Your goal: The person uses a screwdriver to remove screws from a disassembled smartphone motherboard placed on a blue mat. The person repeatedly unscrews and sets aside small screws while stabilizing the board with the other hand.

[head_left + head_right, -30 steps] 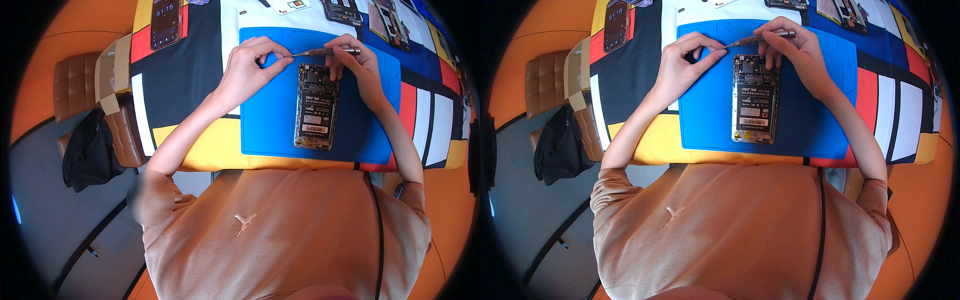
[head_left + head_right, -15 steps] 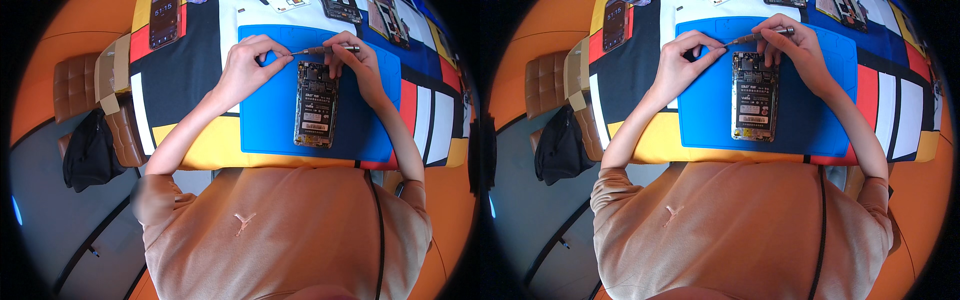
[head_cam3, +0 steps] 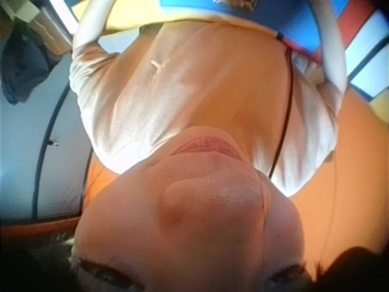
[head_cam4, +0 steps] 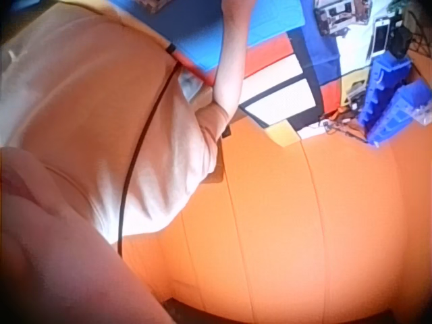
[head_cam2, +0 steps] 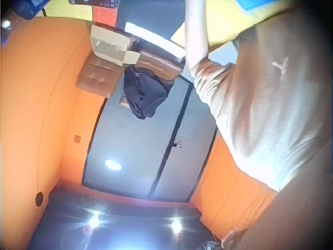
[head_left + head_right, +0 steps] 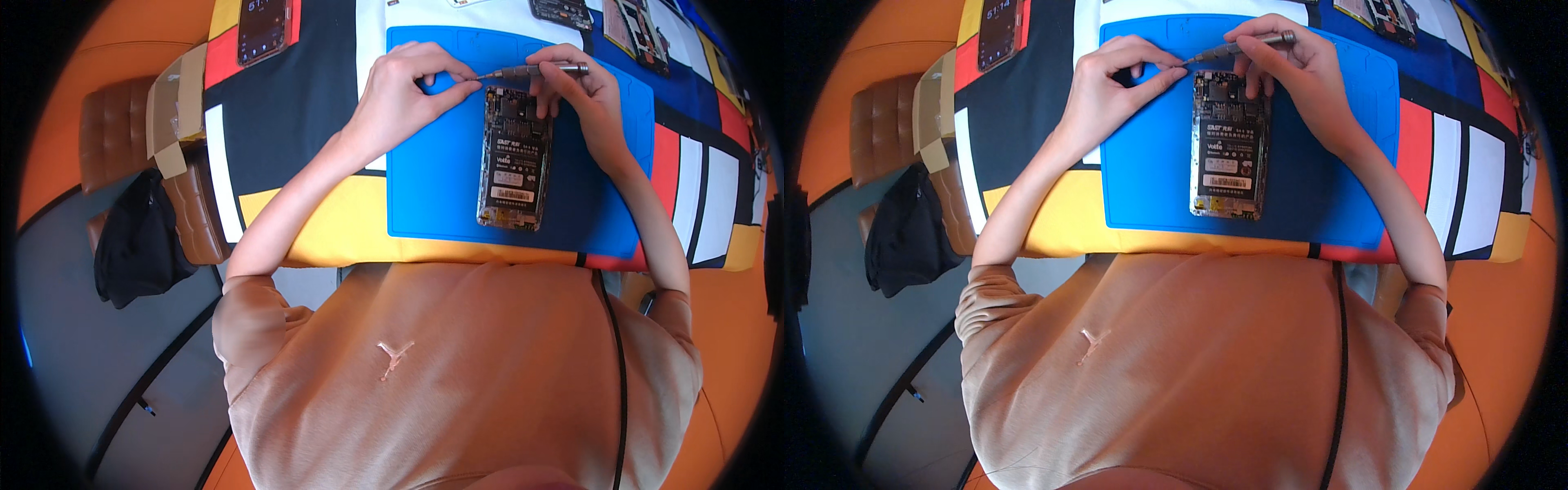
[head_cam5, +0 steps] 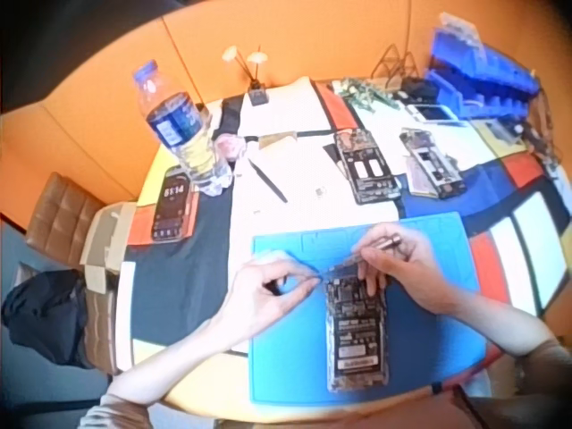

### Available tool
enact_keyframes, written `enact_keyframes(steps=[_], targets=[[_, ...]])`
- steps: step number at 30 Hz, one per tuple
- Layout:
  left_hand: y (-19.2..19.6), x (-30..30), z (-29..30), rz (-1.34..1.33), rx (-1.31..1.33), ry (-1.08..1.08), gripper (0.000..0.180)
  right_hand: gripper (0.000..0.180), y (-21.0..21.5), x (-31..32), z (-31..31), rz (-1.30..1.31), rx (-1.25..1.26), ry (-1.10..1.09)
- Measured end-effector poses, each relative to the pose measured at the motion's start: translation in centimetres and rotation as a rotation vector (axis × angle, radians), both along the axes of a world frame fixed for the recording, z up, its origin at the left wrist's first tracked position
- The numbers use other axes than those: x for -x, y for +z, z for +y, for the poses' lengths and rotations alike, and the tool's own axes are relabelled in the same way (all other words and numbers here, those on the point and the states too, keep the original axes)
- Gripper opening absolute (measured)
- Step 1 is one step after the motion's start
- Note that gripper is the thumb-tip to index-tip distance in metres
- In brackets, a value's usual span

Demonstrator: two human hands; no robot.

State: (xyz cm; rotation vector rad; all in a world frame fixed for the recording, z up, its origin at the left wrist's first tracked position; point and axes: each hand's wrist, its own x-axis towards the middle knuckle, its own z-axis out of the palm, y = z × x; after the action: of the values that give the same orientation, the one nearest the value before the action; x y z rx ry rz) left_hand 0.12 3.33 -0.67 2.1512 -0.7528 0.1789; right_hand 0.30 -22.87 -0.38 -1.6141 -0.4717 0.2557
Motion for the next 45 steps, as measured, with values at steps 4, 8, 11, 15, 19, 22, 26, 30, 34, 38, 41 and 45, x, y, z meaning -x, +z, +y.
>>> enact_keyframes(steps=[4, 8, 11, 15, 19, 22, 26, 30, 34, 38, 41, 45], targets=[[0.8, 0.3, -0.1, 0.053, 0.138, 0.049, 0.030, 0.023, 1.3, 1.1, 0.1, -0.025, -0.003, -0.124], [1.5, 0.4, 0.4, 0.350, 0.231, 0.028, 0.017, 0.021, 1.6, 4.1, 0.6, -0.225, -0.166, -0.009], [1.2, 0.0, 0.3, 0.243, 0.256, 0.000, 0.017, 0.039, 0.4, 5.9, 1.1, -0.464, -0.156, 0.150], [0.7, 0.1, 0.2, 0.312, 0.257, 0.051, 0.017, 0.070, -0.9, 6.6, 1.2, -0.747, -0.123, 0.323], [0.5, 0.2, 0.4, 0.346, 0.306, 0.034, 0.018, 0.075, -1.0, 7.0, 1.1, -0.788, -0.034, 0.362], [0.1, 0.2, 0.3, 0.312, 0.363, 0.015, 0.018, 0.072, -1.2, 7.0, 1.4, -0.798, -0.041, 0.340], [-0.4, -0.1, 0.0, 0.272, 0.394, 0.011, 0.019, 0.064, -1.2, 6.9, 1.6, -0.773, -0.045, 0.333], [-0.4, 0.1, 0.1, 0.265, 0.410, 0.008, 0.021, 0.057, -1.0, 7.0, 1.4, -0.770, -0.007, 0.367], [-0.4, -0.3, 0.1, 0.260, 0.400, -0.003, 0.022, 0.051, -1.2, 7.0, 1.6, -0.817, -0.049, 0.324], [-0.5, -0.3, 0.1, 0.241, 0.399, -0.014, 0.023, 0.049, -1.1, 7.1, 1.6, -0.810, -0.008, 0.345], [-0.5, -0.2, 0.1, 0.249, 0.419, -0.018, 0.023, 0.051, -0.9, 7.0, 1.5, -0.799, 0.008, 0.367], [-0.4, -0.2, 0.0, 0.260, 0.422, -0.016, 0.023, 0.052, -0.7, 7.0, 1.7, -0.803, 0.008, 0.367]])
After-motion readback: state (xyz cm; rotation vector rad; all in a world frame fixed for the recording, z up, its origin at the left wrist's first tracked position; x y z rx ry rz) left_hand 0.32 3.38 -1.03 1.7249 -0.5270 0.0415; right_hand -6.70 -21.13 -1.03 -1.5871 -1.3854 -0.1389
